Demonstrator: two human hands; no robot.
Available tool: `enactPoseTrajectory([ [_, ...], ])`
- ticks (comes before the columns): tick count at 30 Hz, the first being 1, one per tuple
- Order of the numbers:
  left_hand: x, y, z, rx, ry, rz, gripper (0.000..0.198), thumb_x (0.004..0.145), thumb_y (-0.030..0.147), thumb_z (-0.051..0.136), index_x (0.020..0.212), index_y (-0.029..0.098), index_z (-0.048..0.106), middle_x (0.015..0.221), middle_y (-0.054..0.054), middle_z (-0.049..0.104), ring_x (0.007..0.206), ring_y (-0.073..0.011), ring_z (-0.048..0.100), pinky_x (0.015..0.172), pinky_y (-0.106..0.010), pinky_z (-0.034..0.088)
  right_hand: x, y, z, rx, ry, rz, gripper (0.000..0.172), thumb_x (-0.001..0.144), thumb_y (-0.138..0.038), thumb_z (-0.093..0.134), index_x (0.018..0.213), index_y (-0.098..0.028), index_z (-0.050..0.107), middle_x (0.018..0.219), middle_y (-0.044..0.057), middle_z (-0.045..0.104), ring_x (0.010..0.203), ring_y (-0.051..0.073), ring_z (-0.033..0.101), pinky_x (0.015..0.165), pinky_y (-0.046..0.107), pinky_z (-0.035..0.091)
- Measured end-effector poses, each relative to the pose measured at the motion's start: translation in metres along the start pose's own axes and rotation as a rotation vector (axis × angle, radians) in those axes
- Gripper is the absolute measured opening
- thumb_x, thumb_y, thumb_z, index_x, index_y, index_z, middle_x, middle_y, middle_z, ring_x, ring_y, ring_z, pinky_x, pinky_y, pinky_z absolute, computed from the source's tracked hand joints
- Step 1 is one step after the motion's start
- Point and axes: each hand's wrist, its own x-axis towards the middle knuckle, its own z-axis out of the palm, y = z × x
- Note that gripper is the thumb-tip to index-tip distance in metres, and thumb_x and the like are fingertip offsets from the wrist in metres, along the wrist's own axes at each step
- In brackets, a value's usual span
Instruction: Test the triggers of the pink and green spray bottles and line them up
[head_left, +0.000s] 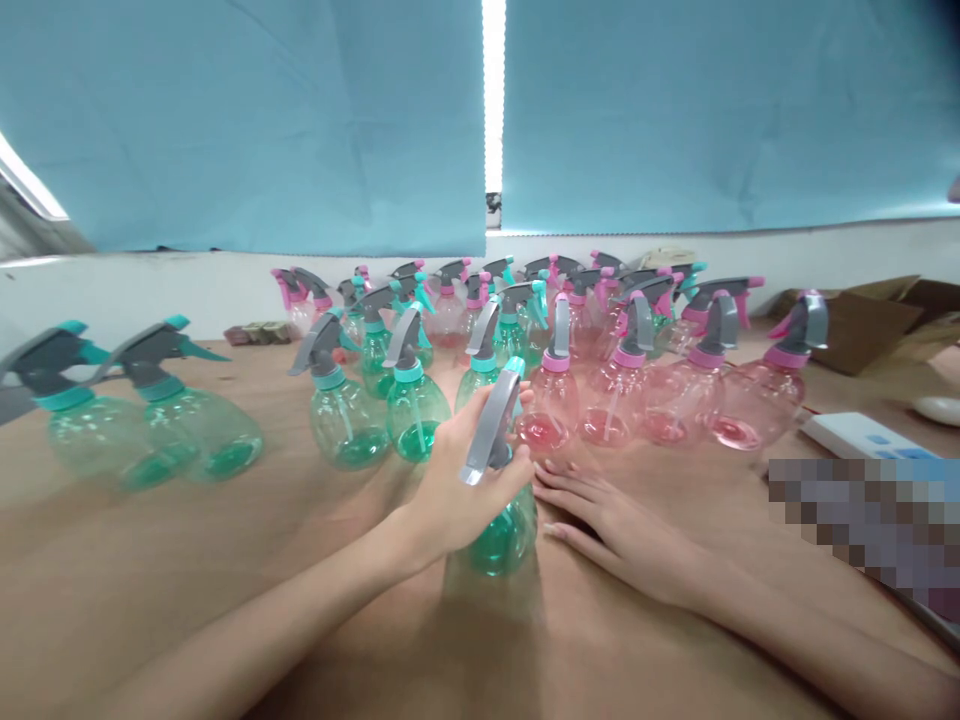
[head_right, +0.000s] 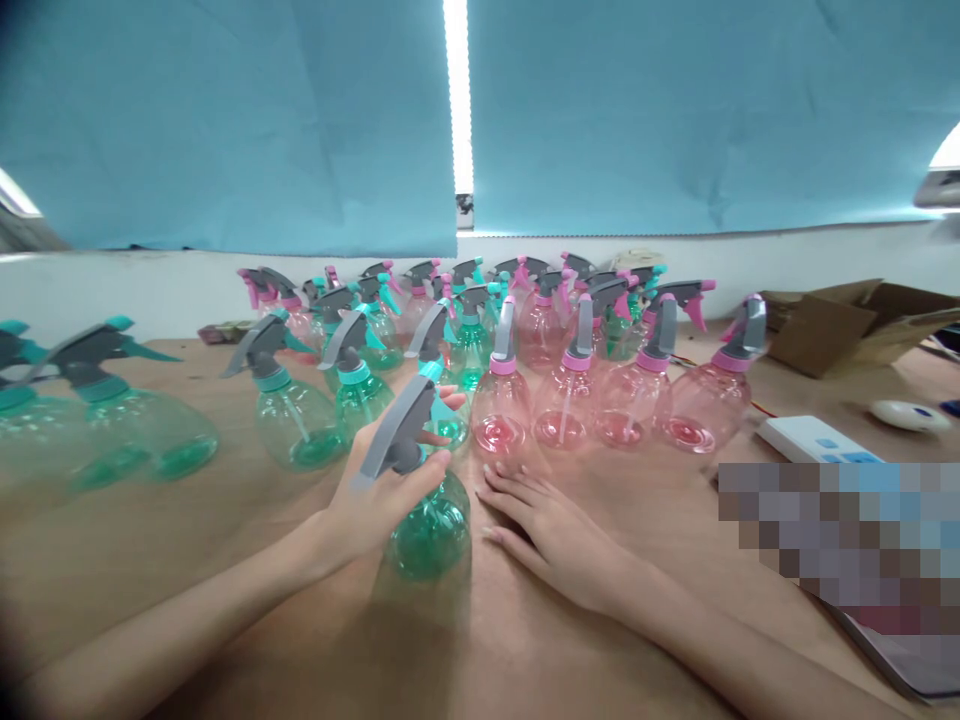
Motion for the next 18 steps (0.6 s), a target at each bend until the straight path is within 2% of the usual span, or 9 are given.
enactPoseTrajectory([
  [7, 0.0017, 0.0009, 0.0001, 0.013, 0.010, 0.003, 0.040, 0.081, 0.014, 0.055, 0.121, 0.017, 0.056, 0.120, -0.009, 0.063, 0.095, -0.0182, 0.067, 0.071, -0.027, 0.056, -0.0010, 0.0020, 0.0024, 0.009, 0.028, 0.002, 0.053, 0.101, -0.051, 0.040, 0.142, -0.019, 0.050, 0.152, 0.007, 0.043, 0.142, 0.027, 0.035, 0.118, 0.051, 0.028],
  [18, 0.0013, 0.0024, 0.0003, 0.021, 0.016, 0.000, 0.042, 0.080, 0.014, 0.055, 0.122, 0.019, 0.055, 0.117, -0.008, 0.064, 0.086, -0.0156, 0.068, 0.069, -0.026, 0.056, -0.0002, 0.0017, 0.0013, -0.018, 0.010, -0.002, 0.053, 0.101, -0.050, 0.038, 0.142, -0.018, 0.050, 0.152, 0.008, 0.042, 0.143, 0.027, 0.035, 0.118, 0.053, 0.027],
])
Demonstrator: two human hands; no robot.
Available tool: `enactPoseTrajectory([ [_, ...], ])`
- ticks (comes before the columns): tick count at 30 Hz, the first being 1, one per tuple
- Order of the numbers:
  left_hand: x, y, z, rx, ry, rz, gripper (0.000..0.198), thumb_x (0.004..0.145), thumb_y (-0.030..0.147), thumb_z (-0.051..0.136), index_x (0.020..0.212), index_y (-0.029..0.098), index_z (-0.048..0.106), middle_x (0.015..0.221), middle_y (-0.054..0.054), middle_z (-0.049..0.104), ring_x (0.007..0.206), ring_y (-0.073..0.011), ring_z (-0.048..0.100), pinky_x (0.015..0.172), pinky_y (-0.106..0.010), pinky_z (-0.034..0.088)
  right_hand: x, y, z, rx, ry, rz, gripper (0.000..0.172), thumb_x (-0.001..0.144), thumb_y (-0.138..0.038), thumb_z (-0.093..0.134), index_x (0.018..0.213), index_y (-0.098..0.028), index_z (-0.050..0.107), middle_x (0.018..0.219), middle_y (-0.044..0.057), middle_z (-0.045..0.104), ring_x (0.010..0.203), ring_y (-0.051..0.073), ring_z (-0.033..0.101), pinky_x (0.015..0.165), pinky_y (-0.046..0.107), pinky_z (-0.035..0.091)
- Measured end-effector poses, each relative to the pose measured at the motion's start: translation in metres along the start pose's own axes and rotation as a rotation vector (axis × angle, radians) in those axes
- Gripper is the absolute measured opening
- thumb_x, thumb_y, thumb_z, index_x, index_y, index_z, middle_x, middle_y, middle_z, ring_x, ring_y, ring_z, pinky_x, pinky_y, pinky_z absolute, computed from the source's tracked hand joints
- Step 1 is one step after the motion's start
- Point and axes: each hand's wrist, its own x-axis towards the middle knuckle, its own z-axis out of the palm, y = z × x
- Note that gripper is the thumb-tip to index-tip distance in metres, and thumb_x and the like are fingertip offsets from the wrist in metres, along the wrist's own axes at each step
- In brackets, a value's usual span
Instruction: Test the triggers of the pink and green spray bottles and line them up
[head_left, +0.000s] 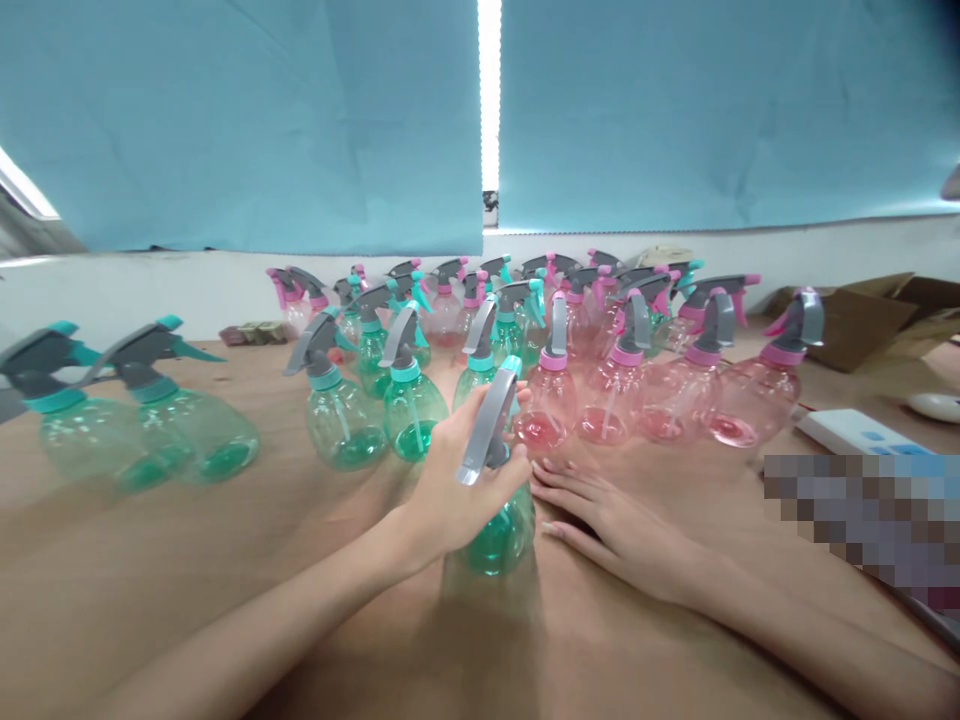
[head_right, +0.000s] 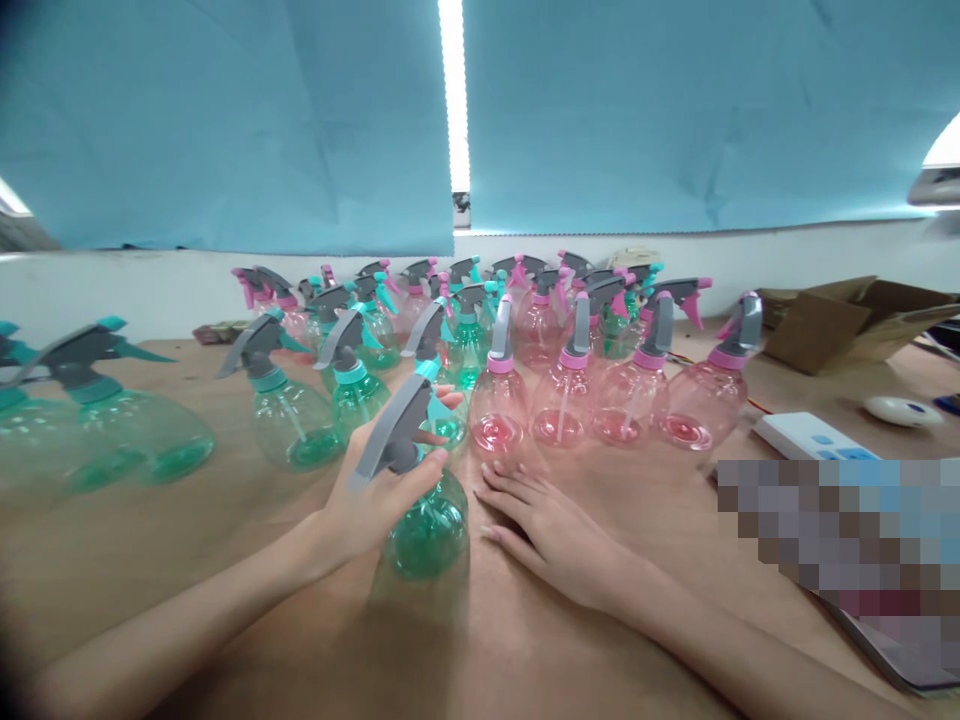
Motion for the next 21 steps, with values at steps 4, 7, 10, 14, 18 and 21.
enactPoseTrajectory([
  [4, 0.001, 0.001, 0.000, -0.014, -0.007, -0.010, 0.040, 0.081, 0.016, 0.055, 0.121, 0.018, 0.055, 0.111, -0.007, 0.064, 0.080, -0.0144, 0.066, 0.067, -0.027, 0.055, 0.000, 0.000, 0.001, 0.012, 0.005, -0.002, 0.053, 0.101, -0.050, 0.039, 0.142, -0.018, 0.050, 0.152, 0.008, 0.042, 0.143, 0.027, 0.034, 0.118, 0.053, 0.027],
  [7, 0.001, 0.002, -0.001, -0.016, -0.007, -0.022, 0.037, 0.081, 0.016, 0.055, 0.118, 0.018, 0.056, 0.111, -0.007, 0.063, 0.073, -0.0123, 0.062, 0.067, -0.027, 0.054, 0.000, 0.001, 0.001, 0.019, 0.012, -0.002, 0.053, 0.101, -0.050, 0.039, 0.142, -0.019, 0.050, 0.153, 0.008, 0.041, 0.143, 0.028, 0.033, 0.118, 0.054, 0.026],
  [10, 0.002, 0.005, -0.003, 0.005, -0.013, -0.032, 0.033, 0.078, 0.015, 0.054, 0.110, 0.017, 0.058, 0.104, -0.005, 0.064, 0.066, -0.0104, 0.057, 0.066, -0.028, 0.051, -0.001, 0.000, 0.000, 0.028, 0.013, 0.000, 0.053, 0.101, -0.051, 0.039, 0.143, -0.020, 0.049, 0.153, 0.008, 0.041, 0.143, 0.027, 0.033, 0.119, 0.053, 0.026],
  [14, 0.005, 0.007, -0.007, 0.011, -0.039, -0.031, 0.022, 0.076, 0.018, 0.053, 0.097, 0.016, 0.059, 0.088, -0.002, 0.062, 0.058, -0.0095, 0.050, 0.056, -0.026, 0.044, 0.000, -0.001, -0.001, 0.039, 0.009, 0.006, 0.054, 0.101, -0.051, 0.040, 0.146, -0.022, 0.045, 0.153, 0.007, 0.041, 0.143, 0.027, 0.033, 0.118, 0.053, 0.026],
  [18, 0.006, 0.010, -0.010, 0.034, -0.041, -0.019, 0.015, 0.074, 0.019, 0.052, 0.089, 0.017, 0.056, 0.076, 0.001, 0.058, 0.057, -0.0101, 0.047, 0.054, -0.026, 0.040, 0.000, -0.002, -0.002, 0.034, -0.004, 0.012, 0.053, 0.101, -0.050, 0.039, 0.146, -0.022, 0.044, 0.153, 0.007, 0.041, 0.143, 0.027, 0.034, 0.118, 0.053, 0.028],
  [21, 0.007, 0.011, -0.011, 0.029, -0.052, -0.041, 0.011, 0.072, 0.018, 0.052, 0.084, 0.018, 0.054, 0.071, 0.003, 0.055, 0.053, -0.0089, 0.044, 0.052, -0.025, 0.038, -0.001, -0.002, -0.002, 0.039, 0.008, 0.005, 0.053, 0.101, -0.049, 0.040, 0.146, -0.022, 0.045, 0.152, 0.007, 0.042, 0.143, 0.027, 0.035, 0.117, 0.053, 0.028],
])
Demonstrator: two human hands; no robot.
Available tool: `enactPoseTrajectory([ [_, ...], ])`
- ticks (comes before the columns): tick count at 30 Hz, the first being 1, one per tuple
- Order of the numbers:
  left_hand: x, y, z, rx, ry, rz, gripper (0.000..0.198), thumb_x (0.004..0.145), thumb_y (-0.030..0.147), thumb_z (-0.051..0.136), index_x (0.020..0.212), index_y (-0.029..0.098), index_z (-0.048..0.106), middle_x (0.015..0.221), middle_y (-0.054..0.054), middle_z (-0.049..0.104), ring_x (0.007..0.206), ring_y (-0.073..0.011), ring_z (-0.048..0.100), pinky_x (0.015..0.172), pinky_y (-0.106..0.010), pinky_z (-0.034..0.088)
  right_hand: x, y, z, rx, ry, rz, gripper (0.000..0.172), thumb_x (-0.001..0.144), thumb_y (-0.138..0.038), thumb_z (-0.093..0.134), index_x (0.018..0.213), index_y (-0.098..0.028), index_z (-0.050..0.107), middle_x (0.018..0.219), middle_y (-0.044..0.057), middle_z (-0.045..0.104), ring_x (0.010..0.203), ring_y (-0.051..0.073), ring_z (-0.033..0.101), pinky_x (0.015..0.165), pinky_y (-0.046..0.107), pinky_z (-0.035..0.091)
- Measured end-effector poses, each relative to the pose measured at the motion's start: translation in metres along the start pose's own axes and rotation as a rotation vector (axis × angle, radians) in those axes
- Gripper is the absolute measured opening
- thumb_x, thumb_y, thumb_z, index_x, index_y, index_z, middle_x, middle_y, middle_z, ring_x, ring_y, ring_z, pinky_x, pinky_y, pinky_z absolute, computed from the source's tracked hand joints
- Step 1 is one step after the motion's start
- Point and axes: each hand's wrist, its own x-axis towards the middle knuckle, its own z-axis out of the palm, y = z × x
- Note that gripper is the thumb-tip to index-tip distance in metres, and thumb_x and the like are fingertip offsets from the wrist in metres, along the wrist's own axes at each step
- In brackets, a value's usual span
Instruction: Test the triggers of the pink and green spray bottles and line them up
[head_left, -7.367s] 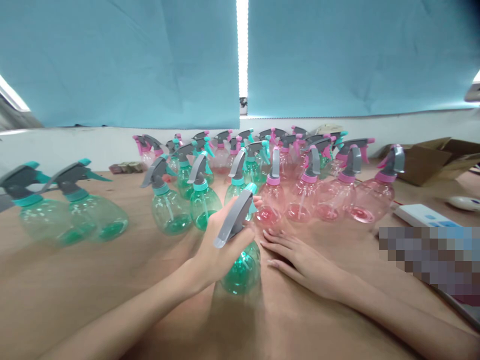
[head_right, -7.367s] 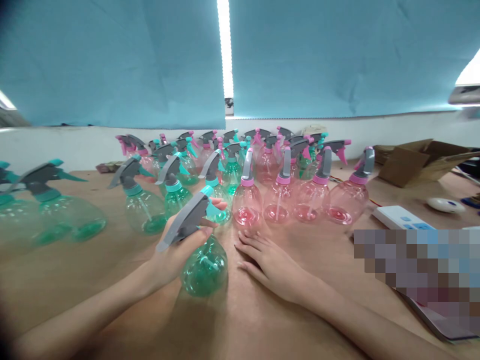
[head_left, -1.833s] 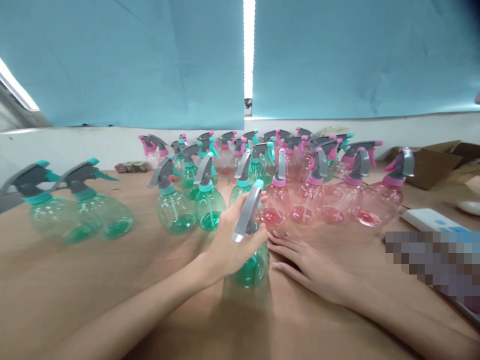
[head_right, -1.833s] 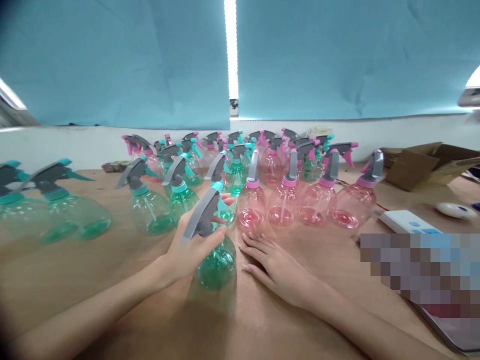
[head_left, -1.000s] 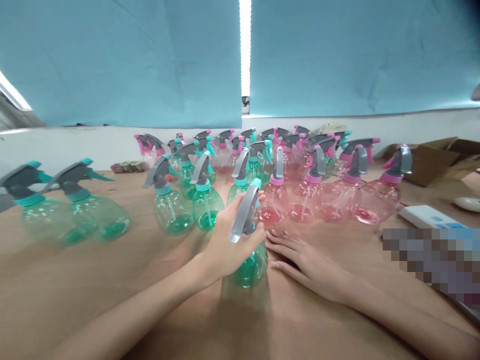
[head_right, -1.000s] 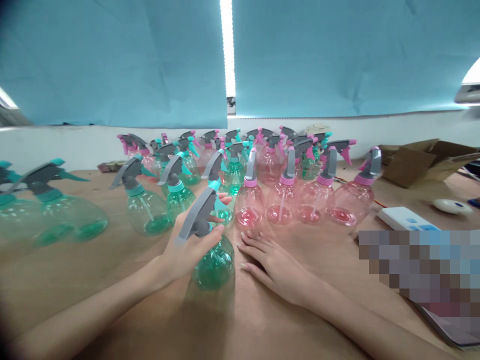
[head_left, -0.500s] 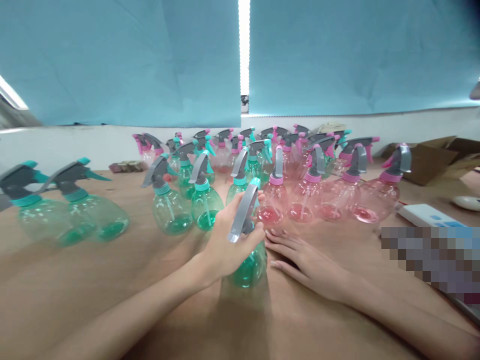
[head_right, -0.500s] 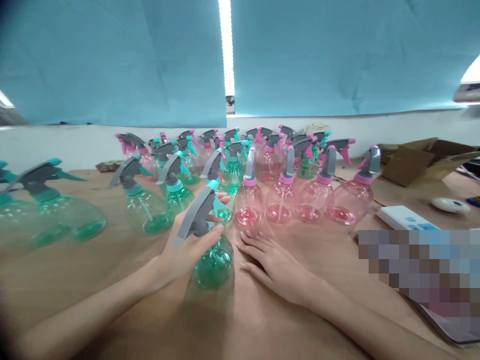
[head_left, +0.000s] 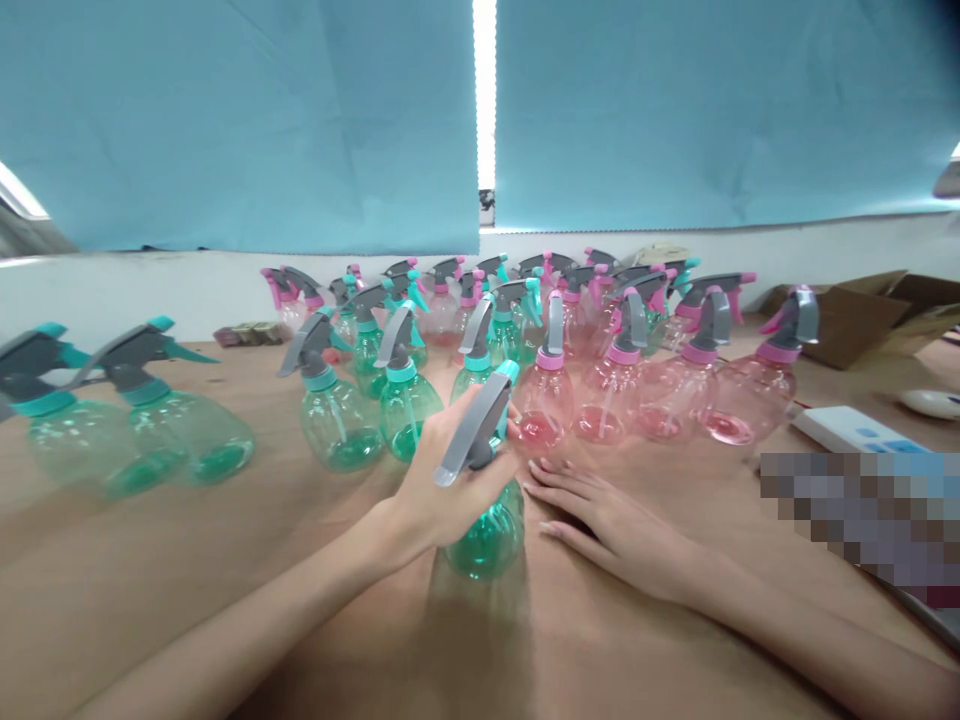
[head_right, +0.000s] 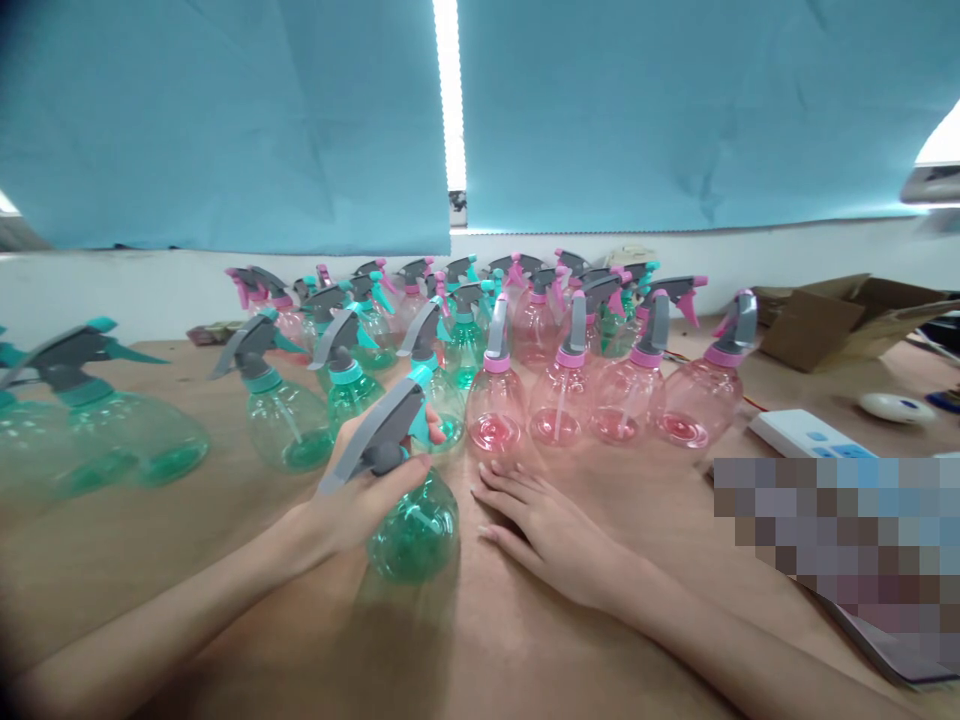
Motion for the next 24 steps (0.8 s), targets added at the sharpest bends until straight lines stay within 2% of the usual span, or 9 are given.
enactPoseTrajectory([
  [3, 0.001, 0.000, -0.001, -0.014, -0.006, -0.012, 0.012, 0.071, 0.017, 0.053, 0.083, 0.020, 0.054, 0.070, 0.004, 0.053, 0.051, -0.0085, 0.042, 0.050, -0.024, 0.037, -0.001, 0.001, 0.001, 0.002, 0.017, -0.006, 0.052, 0.101, -0.049, 0.041, 0.146, -0.024, 0.045, 0.152, 0.006, 0.042, 0.142, 0.027, 0.035, 0.117, 0.053, 0.029],
  [6, 0.001, -0.003, 0.000, 0.001, -0.009, -0.007, 0.016, 0.072, 0.018, 0.054, 0.088, 0.021, 0.057, 0.075, 0.001, 0.058, 0.057, -0.0113, 0.049, 0.051, -0.025, 0.041, -0.001, 0.002, 0.002, 0.006, 0.034, -0.017, 0.051, 0.101, -0.049, 0.042, 0.146, -0.025, 0.045, 0.152, 0.006, 0.043, 0.142, 0.027, 0.036, 0.117, 0.053, 0.030],
  [11, -0.002, -0.008, 0.002, 0.044, 0.004, -0.005, 0.040, 0.074, 0.020, 0.055, 0.114, 0.022, 0.058, 0.074, 0.002, 0.059, 0.054, -0.0109, 0.051, 0.050, -0.025, 0.044, 0.000, 0.003, 0.002, -0.010, 0.026, -0.016, 0.051, 0.101, -0.048, 0.042, 0.146, -0.024, 0.045, 0.151, 0.007, 0.044, 0.142, 0.027, 0.036, 0.117, 0.053, 0.029],
  [13, -0.004, -0.010, 0.003, 0.064, 0.024, -0.001, 0.044, 0.075, 0.021, 0.055, 0.119, 0.022, 0.057, 0.077, 0.001, 0.061, 0.055, -0.0115, 0.053, 0.053, -0.026, 0.047, 0.000, 0.002, 0.002, -0.012, 0.024, -0.014, 0.052, 0.101, -0.048, 0.042, 0.146, -0.024, 0.044, 0.151, 0.006, 0.044, 0.142, 0.027, 0.035, 0.118, 0.053, 0.028],
  [18, -0.004, -0.011, 0.002, 0.073, 0.023, 0.011, 0.047, 0.076, 0.020, 0.056, 0.124, 0.022, 0.057, 0.094, -0.004, 0.070, 0.078, -0.0185, 0.066, 0.068, -0.031, 0.056, 0.000, 0.002, 0.002, -0.028, 0.022, -0.015, 0.052, 0.101, -0.049, 0.041, 0.147, -0.024, 0.044, 0.152, 0.006, 0.043, 0.142, 0.027, 0.035, 0.118, 0.052, 0.028],
  [21, -0.003, -0.011, 0.003, 0.033, 0.017, 0.019, 0.049, 0.076, 0.018, 0.057, 0.125, 0.022, 0.057, 0.111, -0.006, 0.070, 0.084, -0.0179, 0.068, 0.074, -0.031, 0.057, -0.001, 0.003, 0.002, -0.036, 0.041, -0.015, 0.052, 0.101, -0.049, 0.041, 0.145, -0.023, 0.046, 0.151, 0.007, 0.044, 0.142, 0.028, 0.036, 0.117, 0.053, 0.030],
  [24, -0.003, -0.010, 0.003, 0.008, 0.005, 0.004, 0.049, 0.077, 0.018, 0.056, 0.126, 0.022, 0.057, 0.121, -0.008, 0.068, 0.083, -0.0163, 0.068, 0.073, -0.030, 0.058, -0.001, 0.005, 0.001, -0.029, 0.067, -0.017, 0.052, 0.100, -0.050, 0.042, 0.143, -0.023, 0.049, 0.150, 0.008, 0.046, 0.142, 0.029, 0.037, 0.116, 0.054, 0.031],
])
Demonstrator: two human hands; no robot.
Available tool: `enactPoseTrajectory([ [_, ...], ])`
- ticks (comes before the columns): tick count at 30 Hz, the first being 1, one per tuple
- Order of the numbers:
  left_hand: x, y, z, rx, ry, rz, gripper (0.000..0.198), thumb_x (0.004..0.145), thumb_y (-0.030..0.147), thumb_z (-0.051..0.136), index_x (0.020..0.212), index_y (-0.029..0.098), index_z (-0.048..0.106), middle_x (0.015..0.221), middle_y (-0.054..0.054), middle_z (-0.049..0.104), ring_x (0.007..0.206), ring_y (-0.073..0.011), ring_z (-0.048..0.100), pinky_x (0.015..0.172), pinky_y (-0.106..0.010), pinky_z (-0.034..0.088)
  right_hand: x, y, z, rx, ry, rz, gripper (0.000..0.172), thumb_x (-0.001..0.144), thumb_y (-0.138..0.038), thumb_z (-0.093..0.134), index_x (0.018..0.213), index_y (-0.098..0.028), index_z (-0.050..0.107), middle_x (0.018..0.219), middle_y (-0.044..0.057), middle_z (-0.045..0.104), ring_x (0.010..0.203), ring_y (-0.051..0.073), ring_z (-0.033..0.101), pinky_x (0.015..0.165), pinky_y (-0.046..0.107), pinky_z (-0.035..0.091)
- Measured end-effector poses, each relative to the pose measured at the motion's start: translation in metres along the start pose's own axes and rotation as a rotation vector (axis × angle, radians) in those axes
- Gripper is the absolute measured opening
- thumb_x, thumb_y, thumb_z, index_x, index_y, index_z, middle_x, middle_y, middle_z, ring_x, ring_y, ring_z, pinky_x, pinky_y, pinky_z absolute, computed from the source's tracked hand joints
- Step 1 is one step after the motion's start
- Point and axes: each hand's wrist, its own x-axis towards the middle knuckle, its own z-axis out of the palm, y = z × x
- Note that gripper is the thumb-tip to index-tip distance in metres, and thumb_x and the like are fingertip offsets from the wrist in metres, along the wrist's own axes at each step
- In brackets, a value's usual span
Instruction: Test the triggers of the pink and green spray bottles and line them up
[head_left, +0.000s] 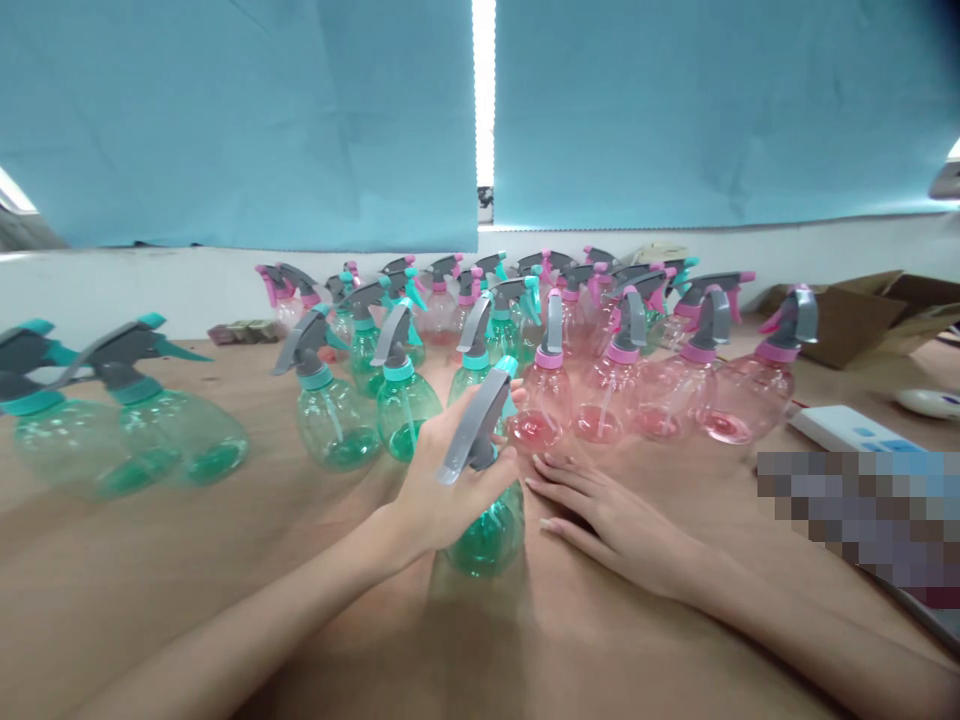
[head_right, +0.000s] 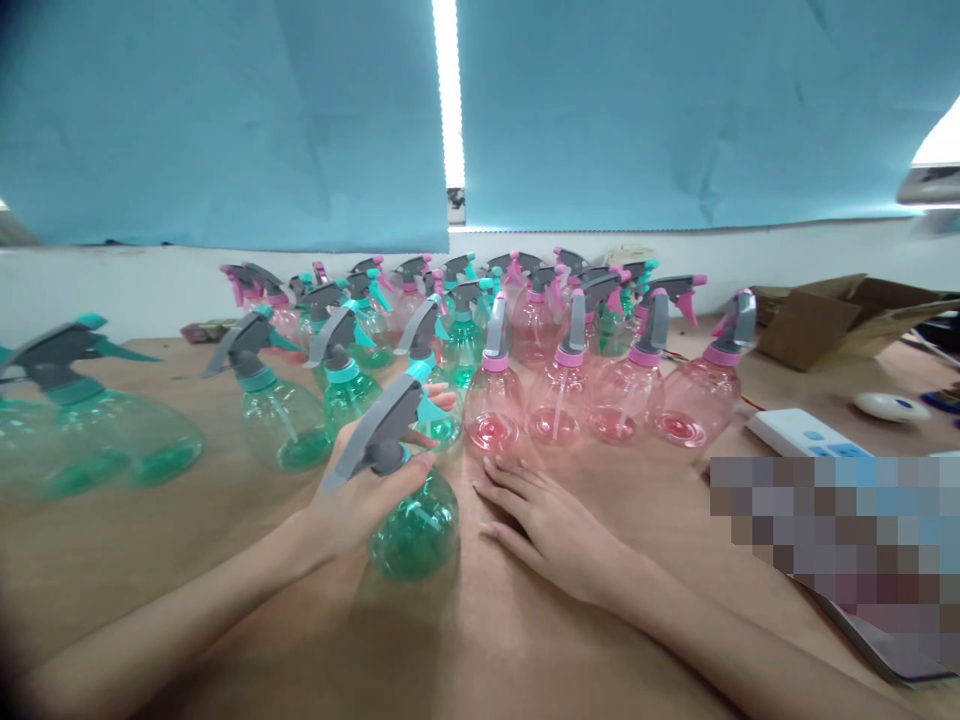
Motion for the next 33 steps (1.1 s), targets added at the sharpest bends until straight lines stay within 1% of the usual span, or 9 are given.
enactPoseTrajectory([
  [3, -0.0002, 0.0004, 0.0001, -0.010, 0.001, -0.004, 0.052, 0.076, 0.017, 0.056, 0.128, 0.023, 0.056, 0.122, -0.008, 0.067, 0.085, -0.0167, 0.068, 0.075, -0.031, 0.058, 0.0001, 0.0013, -0.0002, -0.003, -0.010, 0.004, 0.053, 0.100, -0.051, 0.041, 0.144, -0.021, 0.049, 0.150, 0.008, 0.046, 0.142, 0.029, 0.035, 0.117, 0.054, 0.030],
  [8, 0.0009, 0.0011, 0.0003, -0.014, 0.002, -0.002, 0.051, 0.076, 0.017, 0.056, 0.127, 0.024, 0.055, 0.120, -0.006, 0.068, 0.094, -0.0192, 0.069, 0.078, -0.032, 0.058, 0.0006, 0.0019, 0.0004, 0.002, 0.006, 0.002, 0.052, 0.100, -0.051, 0.043, 0.143, -0.024, 0.049, 0.149, 0.007, 0.047, 0.142, 0.030, 0.036, 0.116, 0.054, 0.030],
  [15, 0.0017, -0.0004, 0.0004, -0.026, -0.011, 0.009, 0.051, 0.077, 0.015, 0.056, 0.127, 0.022, 0.054, 0.125, -0.008, 0.066, 0.101, -0.0203, 0.067, 0.082, -0.033, 0.058, 0.0006, 0.0009, -0.0011, -0.023, -0.022, 0.000, 0.055, 0.100, -0.052, 0.039, 0.144, -0.019, 0.049, 0.151, 0.009, 0.044, 0.143, 0.029, 0.034, 0.117, 0.053, 0.029],
  [21, 0.0007, 0.0004, 0.0002, -0.020, -0.006, 0.005, 0.052, 0.077, 0.016, 0.056, 0.128, 0.023, 0.054, 0.123, -0.007, 0.066, 0.102, -0.0208, 0.067, 0.081, -0.032, 0.057, 0.0004, 0.0007, -0.0012, 0.008, -0.002, 0.003, 0.052, 0.099, -0.051, 0.043, 0.143, -0.023, 0.049, 0.149, 0.007, 0.047, 0.142, 0.029, 0.035, 0.117, 0.054, 0.029],
  [25, 0.0004, 0.0002, -0.0006, -0.007, -0.013, -0.003, 0.053, 0.077, 0.017, 0.056, 0.129, 0.024, 0.053, 0.123, -0.007, 0.067, 0.092, -0.0183, 0.068, 0.078, -0.031, 0.057, 0.0008, 0.0007, -0.0009, 0.008, 0.004, -0.005, 0.052, 0.100, -0.050, 0.043, 0.144, -0.024, 0.049, 0.149, 0.008, 0.047, 0.142, 0.029, 0.035, 0.117, 0.054, 0.030],
  [28, 0.0006, 0.0000, -0.0007, -0.001, -0.003, 0.006, 0.053, 0.077, 0.018, 0.056, 0.129, 0.024, 0.053, 0.120, -0.007, 0.067, 0.088, -0.0175, 0.068, 0.077, -0.031, 0.057, 0.0012, 0.0008, -0.0011, -0.012, -0.010, 0.000, 0.053, 0.100, -0.051, 0.041, 0.144, -0.023, 0.048, 0.150, 0.008, 0.045, 0.143, 0.029, 0.034, 0.117, 0.054, 0.030],
  [33, 0.0008, 0.0008, -0.0003, -0.018, -0.006, 0.000, 0.053, 0.077, 0.017, 0.056, 0.129, 0.024, 0.053, 0.119, -0.007, 0.067, 0.092, -0.0185, 0.068, 0.077, -0.031, 0.058, 0.0014, 0.0009, -0.0012, -0.032, -0.035, 0.007, 0.056, 0.101, -0.052, 0.038, 0.144, -0.018, 0.047, 0.152, 0.008, 0.043, 0.143, 0.028, 0.033, 0.118, 0.053, 0.029],
])
